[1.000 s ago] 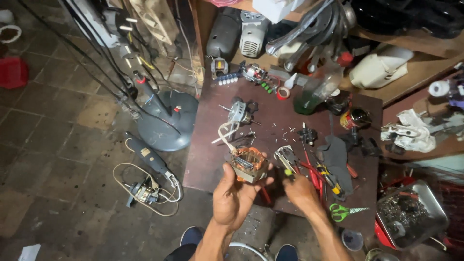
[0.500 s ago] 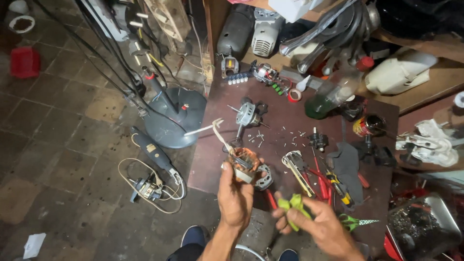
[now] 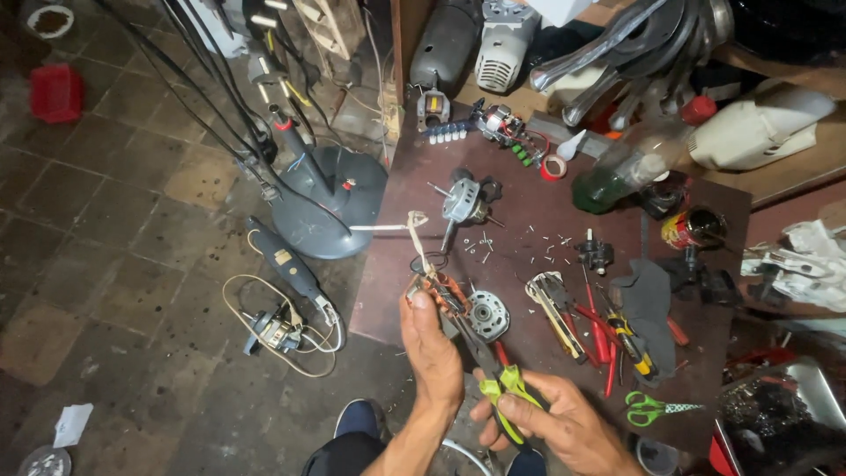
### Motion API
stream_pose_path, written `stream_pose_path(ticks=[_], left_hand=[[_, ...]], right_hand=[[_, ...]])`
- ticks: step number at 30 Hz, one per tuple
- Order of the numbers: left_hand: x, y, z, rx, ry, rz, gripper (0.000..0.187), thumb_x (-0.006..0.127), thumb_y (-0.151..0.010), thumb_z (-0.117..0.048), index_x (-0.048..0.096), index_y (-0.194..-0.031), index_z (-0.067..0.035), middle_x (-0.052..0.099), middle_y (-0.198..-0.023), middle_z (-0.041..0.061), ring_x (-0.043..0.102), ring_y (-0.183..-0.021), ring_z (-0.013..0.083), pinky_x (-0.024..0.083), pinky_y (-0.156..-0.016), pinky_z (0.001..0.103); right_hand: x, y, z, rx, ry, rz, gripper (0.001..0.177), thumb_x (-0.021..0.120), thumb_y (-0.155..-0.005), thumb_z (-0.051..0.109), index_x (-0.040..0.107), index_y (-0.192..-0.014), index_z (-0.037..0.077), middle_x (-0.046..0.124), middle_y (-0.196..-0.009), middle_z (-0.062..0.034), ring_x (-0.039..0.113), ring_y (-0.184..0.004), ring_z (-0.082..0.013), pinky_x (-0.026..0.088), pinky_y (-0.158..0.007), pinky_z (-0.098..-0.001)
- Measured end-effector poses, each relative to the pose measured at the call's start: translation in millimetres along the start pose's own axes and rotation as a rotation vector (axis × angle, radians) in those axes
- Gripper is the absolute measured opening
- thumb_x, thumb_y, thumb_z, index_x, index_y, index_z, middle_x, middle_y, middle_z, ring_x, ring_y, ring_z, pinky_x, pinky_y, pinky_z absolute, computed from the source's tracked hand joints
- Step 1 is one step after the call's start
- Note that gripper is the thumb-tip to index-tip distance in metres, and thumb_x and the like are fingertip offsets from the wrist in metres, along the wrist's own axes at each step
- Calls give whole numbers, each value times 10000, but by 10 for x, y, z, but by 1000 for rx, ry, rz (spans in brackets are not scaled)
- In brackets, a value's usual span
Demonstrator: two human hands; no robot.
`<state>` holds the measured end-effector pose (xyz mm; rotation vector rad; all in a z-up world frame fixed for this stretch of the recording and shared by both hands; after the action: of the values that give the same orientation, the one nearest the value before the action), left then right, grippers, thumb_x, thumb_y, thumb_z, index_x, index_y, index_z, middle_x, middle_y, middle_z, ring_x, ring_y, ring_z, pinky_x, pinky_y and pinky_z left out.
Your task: The person is repairing an electrical component, likely a motor stator, by manipulating its copper windings. They use pliers to adjust the wires and a small metal tool to probe the internal connections.
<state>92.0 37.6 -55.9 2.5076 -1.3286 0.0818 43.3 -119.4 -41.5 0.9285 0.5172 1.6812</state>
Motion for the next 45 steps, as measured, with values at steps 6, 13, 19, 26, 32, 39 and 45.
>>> stream_pose_path(ticks=[6, 13, 19, 26, 32, 39, 45], left_hand=[[9, -19, -104, -27, 47, 2, 453, 394, -951, -507, 617, -974, -113, 643, -911, 34, 598, -866, 166, 478, -843, 347], [-3, -46, -85, -52, -1, 26, 484, 367, -947, -548, 600, -947, -123, 606, -908, 27, 557, -890, 172, 451, -854, 354], [13, -34, -141, -51, -25, 42, 492, 366, -945, -532, 639, -967, -123, 636, -938, 33, 567, -923, 175, 455, -888, 363], [22, -35, -86, -17, 35, 62, 430, 399, -968, -498, 618, -956, -128, 626, -895, 23, 568, -876, 169, 464, -840, 360], [-3, -39, -193, -68, -56, 5, 527, 335, -955, -521, 663, -969, -108, 666, -977, 52, 581, -960, 184, 449, -924, 377], [-31, -80, -207, 45, 32, -26, 534, 250, -1031, -366, 665, -852, -82, 675, -798, 55, 608, -751, 182, 492, -722, 348], [-35, -75, -257, 11, -16, -13, 545, 236, -1024, -368, 672, -854, -89, 699, -835, 65, 632, -793, 195, 500, -769, 362]], right_hand=[[1, -77, -28, -86, 38, 52, 458, 637, -876, 100, 686, -1250, -159, 741, -858, -261, 656, -629, -305, 528, -595, -379], [3, -94, -70, -94, -8, 65, 541, 658, -856, 119, 651, -1314, -168, 698, -814, -240, 587, -549, -292, 541, -552, -402], [-53, -147, -142, -98, -2, 132, 510, 639, -873, 126, 611, -1292, -164, 728, -897, -264, 695, -637, -346, 588, -616, -428], [-40, -142, -125, -185, 60, 130, 295, 666, -871, 143, 694, -981, -129, 731, -925, -246, 699, -642, -317, 625, -619, -444], [10, -231, -262, -233, -11, 138, 409, 650, -899, 148, 638, -1195, -135, 633, -800, -203, 572, -559, -240, 436, -370, -316], [189, -257, -313, -395, -55, 56, 282, 666, -919, 160, 600, -862, -107, 611, -723, -193, 556, -499, -215, 375, -321, -309], [178, -250, -299, -342, -52, 37, 277, 672, -915, 151, 624, -874, -119, 616, -724, -198, 564, -523, -227, 375, -345, -327]])
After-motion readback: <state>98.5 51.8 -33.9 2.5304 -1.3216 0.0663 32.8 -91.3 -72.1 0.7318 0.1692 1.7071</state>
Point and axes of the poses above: each hand's wrist, its own y-axis away from the middle knuckle, its own x-axis out of the palm, z = x × y, the point moved 6 cm from there along -y, towards the middle knuckle
